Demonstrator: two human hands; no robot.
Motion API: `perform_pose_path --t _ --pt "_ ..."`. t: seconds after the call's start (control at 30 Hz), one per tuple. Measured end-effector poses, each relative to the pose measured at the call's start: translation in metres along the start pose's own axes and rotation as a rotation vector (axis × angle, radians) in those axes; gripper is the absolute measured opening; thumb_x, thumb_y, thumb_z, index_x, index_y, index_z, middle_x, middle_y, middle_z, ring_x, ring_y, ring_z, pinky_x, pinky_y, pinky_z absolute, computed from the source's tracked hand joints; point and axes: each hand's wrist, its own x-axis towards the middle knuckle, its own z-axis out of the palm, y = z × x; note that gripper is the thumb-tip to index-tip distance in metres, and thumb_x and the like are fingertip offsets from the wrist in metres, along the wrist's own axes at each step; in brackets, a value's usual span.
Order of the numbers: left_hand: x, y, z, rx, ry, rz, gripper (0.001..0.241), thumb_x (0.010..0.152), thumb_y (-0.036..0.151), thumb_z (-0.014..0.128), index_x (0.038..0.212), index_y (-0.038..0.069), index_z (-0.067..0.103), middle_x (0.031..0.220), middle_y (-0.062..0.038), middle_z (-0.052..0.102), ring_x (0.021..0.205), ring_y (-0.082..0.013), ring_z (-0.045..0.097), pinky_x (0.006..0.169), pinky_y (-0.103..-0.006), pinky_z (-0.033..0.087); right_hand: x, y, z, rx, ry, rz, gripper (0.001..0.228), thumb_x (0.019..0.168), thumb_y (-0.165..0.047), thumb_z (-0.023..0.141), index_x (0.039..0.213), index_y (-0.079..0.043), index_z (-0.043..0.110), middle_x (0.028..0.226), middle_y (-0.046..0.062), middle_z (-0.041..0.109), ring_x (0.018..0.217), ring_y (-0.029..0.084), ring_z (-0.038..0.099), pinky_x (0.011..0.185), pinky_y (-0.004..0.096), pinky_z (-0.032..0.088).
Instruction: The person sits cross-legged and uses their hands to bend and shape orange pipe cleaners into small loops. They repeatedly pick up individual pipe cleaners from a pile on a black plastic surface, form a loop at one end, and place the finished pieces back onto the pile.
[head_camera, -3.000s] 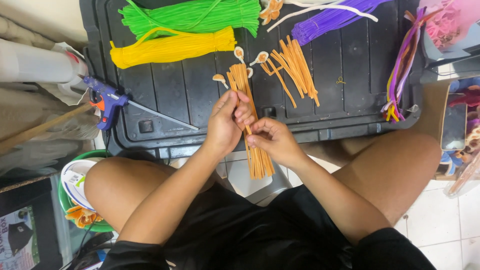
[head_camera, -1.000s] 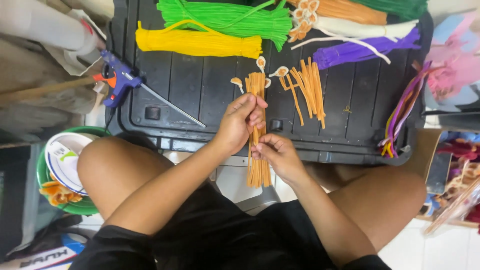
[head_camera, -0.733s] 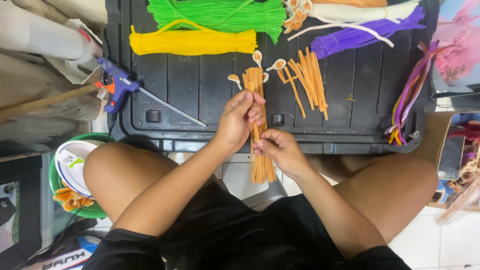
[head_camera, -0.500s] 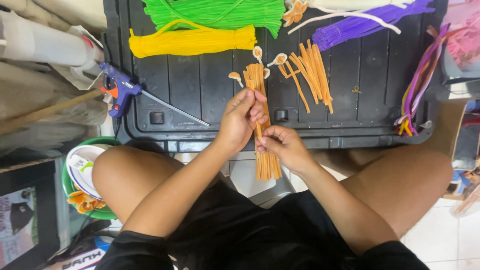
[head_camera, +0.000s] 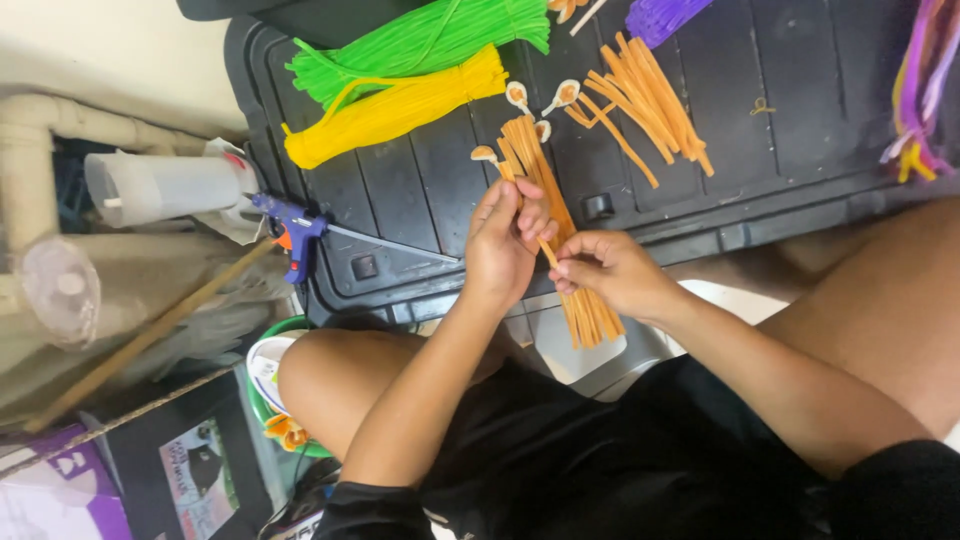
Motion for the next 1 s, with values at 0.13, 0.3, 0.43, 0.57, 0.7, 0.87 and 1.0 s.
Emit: perform_pose_path --t 0.13,0.3,0.43,0.57,0.7,0.87,1.0 --pt "0.000 0.000 0.002 -0.017 0.001 0.011 0.030 0.110 0.028 0.047 0.107 0.000 0.058 0.072 0.003 0.033 0.063 -0.0093 0.039 0.068 -0.0281 0.043 0.001 0.008 -0.003 0.005 -0.011 -0.006 0.004 0.092 0.005 0.069 0.096 0.004 0.068 0.080 0.014 0.073 0.071 0.019 0.076 0.067 0.030 0.065" --pt "0.001 0.000 0.005 0.017 0.008 0.019 0.031 0.111 0.026 0.044 0.107 -0.001 0.059 0.071 0.001 0.034 0.062 -0.0104 0.039 0.068 -0.0301 0.045 0.000 0.003 -0.006 -0.040 -0.035 0.004 0.003 0.094 0.002 0.068 0.096 0.003 0.067 0.078 0.014 0.072 0.070 0.018 0.074 0.068 0.029 0.065" --pt "0.002 0.001 0.007 -0.010 0.014 0.041 0.030 0.111 0.024 0.043 0.107 -0.002 0.059 0.071 0.001 0.034 0.061 -0.0105 0.039 0.067 -0.0302 0.046 0.002 0.004 -0.009 -0.058 -0.046 0.007 0.002 0.096 0.000 0.065 0.096 0.002 0.067 0.080 0.013 0.072 0.071 0.017 0.074 0.068 0.030 0.065" --pt "0.002 0.000 0.007 -0.007 0.017 0.032 0.030 0.112 0.023 0.042 0.107 -0.002 0.059 0.071 0.001 0.035 0.061 -0.0097 0.039 0.067 -0.0306 0.047 0.004 0.015 -0.017 -0.068 -0.054 0.007 0.005 0.096 -0.001 0.067 0.098 0.004 0.067 0.081 0.015 0.072 0.071 0.020 0.075 0.068 0.032 0.065" --pt "0.002 0.001 0.008 -0.007 0.012 0.019 0.031 0.112 0.023 0.041 0.109 -0.002 0.060 0.072 0.001 0.036 0.062 -0.0092 0.039 0.069 -0.0310 0.048 0.001 0.009 -0.013 -0.024 -0.043 0.028 0.004 0.096 0.001 0.064 0.097 0.003 0.066 0.081 0.014 0.070 0.070 0.018 0.074 0.068 0.030 0.064" --pt "0.002 0.003 0.013 0.008 0.018 0.025 0.031 0.112 0.022 0.042 0.111 -0.003 0.060 0.072 -0.001 0.039 0.063 -0.0102 0.042 0.071 -0.0319 0.050 0.002 0.010 -0.015 -0.036 -0.027 0.010 0.004 0.097 0.001 0.063 0.097 0.003 0.066 0.081 0.014 0.070 0.070 0.018 0.073 0.069 0.030 0.064" --pt "0.004 0.005 0.018 0.042 0.020 0.049 0.031 0.111 0.020 0.044 0.116 -0.005 0.062 0.074 -0.004 0.045 0.065 -0.0112 0.046 0.073 -0.0331 0.051 0.003 0.015 -0.020 0.010 -0.025 0.022 0.005 0.097 0.001 0.062 0.098 0.004 0.066 0.083 0.014 0.070 0.072 0.018 0.073 0.070 0.030 0.064"
